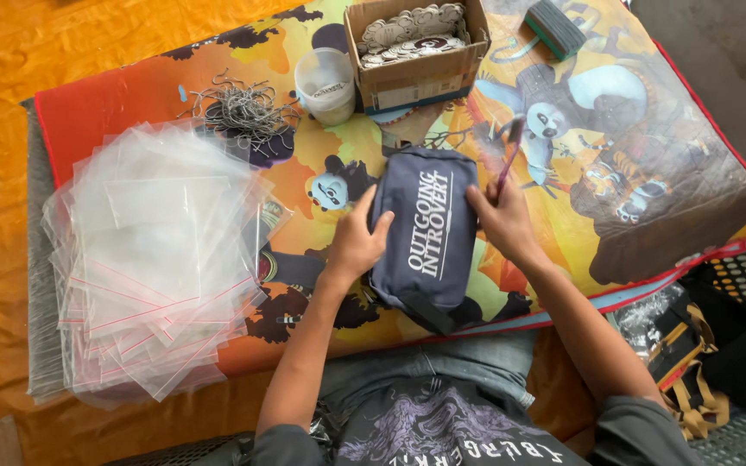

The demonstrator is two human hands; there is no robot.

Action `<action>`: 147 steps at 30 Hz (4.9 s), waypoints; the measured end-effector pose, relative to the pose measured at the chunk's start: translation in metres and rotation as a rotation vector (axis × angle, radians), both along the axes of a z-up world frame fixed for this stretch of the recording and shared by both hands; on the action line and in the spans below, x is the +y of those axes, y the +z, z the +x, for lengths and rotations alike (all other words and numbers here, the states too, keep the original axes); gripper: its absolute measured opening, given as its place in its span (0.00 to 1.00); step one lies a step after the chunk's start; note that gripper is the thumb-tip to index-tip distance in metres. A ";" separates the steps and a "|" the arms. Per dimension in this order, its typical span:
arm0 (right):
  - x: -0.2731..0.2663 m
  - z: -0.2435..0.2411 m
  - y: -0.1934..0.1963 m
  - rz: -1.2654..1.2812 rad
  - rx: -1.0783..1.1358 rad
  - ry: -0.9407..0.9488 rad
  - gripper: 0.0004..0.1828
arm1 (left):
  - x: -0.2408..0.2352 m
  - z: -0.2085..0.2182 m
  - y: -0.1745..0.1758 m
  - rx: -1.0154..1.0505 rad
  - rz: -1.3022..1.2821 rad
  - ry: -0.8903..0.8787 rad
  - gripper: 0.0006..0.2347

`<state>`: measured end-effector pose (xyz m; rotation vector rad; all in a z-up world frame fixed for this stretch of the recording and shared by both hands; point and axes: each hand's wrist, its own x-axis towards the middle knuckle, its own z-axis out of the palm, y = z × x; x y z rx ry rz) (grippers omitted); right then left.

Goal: The person attaches a metal chain to a small bear-shaped keychain and places it on a dark blue pouch. They then use a purple marker to write on a clear plastic bag before placing the pouch inside and sealing it.

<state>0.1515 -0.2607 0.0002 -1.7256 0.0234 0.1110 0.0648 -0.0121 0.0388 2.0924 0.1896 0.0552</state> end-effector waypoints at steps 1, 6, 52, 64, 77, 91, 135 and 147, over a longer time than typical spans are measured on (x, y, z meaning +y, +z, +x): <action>-0.004 0.001 -0.004 -0.001 -0.001 0.007 0.19 | 0.000 0.001 -0.004 -0.001 -0.001 0.007 0.24; -0.015 -0.009 0.003 -0.977 -0.044 0.285 0.22 | -0.003 0.006 -0.059 -0.326 0.651 -0.040 0.21; 0.002 -0.047 0.003 -1.074 -0.425 0.683 0.12 | 0.007 0.011 -0.087 -0.454 0.419 -0.040 0.15; -0.001 -0.072 0.037 -0.967 -0.223 0.934 0.12 | 0.001 0.001 -0.080 -0.387 0.492 0.006 0.10; 0.002 0.019 0.004 -1.132 -0.656 0.516 0.05 | 0.000 -0.004 -0.069 -0.359 0.515 -0.064 0.20; 0.006 0.073 0.019 -1.074 -0.461 0.462 0.08 | 0.002 0.000 -0.073 -0.390 0.586 -0.182 0.19; -0.035 -0.069 0.024 -1.014 -0.190 0.769 0.31 | 0.004 -0.008 -0.096 -0.492 0.636 -0.090 0.16; -0.035 -0.019 0.028 -0.952 -0.288 0.415 0.26 | 0.002 -0.052 -0.072 -0.579 0.814 -0.103 0.11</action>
